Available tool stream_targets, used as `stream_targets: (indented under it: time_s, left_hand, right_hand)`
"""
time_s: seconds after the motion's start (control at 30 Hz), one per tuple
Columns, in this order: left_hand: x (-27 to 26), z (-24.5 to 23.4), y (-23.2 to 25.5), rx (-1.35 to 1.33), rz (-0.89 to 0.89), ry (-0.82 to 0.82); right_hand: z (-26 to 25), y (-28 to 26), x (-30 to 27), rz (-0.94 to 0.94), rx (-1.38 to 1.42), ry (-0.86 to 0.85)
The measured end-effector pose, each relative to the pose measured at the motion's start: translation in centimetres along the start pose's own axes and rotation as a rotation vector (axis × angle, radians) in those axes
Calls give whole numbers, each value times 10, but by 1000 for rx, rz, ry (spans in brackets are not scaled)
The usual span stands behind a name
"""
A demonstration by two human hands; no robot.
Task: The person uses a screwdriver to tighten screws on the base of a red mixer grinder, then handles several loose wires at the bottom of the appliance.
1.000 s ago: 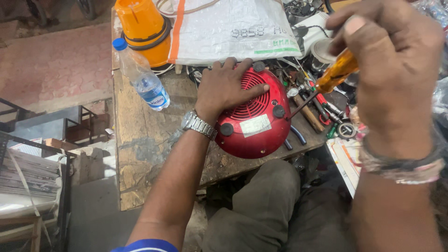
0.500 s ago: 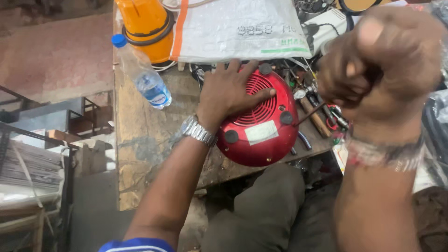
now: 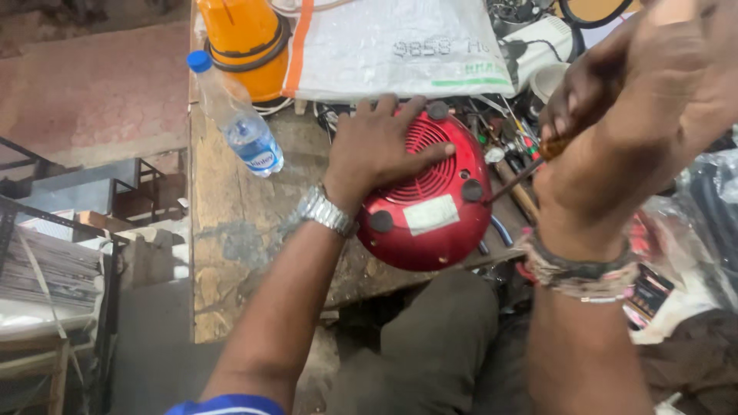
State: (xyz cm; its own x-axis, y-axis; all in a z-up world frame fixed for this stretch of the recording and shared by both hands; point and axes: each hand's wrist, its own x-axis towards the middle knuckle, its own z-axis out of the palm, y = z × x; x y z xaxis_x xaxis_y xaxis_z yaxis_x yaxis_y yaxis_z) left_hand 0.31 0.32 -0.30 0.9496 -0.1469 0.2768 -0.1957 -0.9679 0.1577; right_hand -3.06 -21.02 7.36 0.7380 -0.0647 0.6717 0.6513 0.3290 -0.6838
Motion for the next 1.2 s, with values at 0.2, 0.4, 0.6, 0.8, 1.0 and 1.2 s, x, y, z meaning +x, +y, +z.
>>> stream_targets:
  time_s: [0.2,0.4,0.6,0.8,1.0,1.2]
  left_hand:
    - [0,-8,4,26,23,79]
    - [-7,-11,7,-13,-45,-24]
    - [-5,-8,5,-22,-51,-46]
    - [-4,-8,4,11,-16,-6]
    - [-7,-13,7,25,-4,24]
    - [-9,-19,13,12,-83,-139]
  right_hand:
    - [-26,0,61,353,847,-1098]
    - [-27,5,24,121,169,-350]
    - [-11,34,3,-191,-35,20]
    - [29,-22,15,-39,-35,-55]
    - [-21,-12,49,344,477,-649]
    - [-38,24,12,26,78,-347]
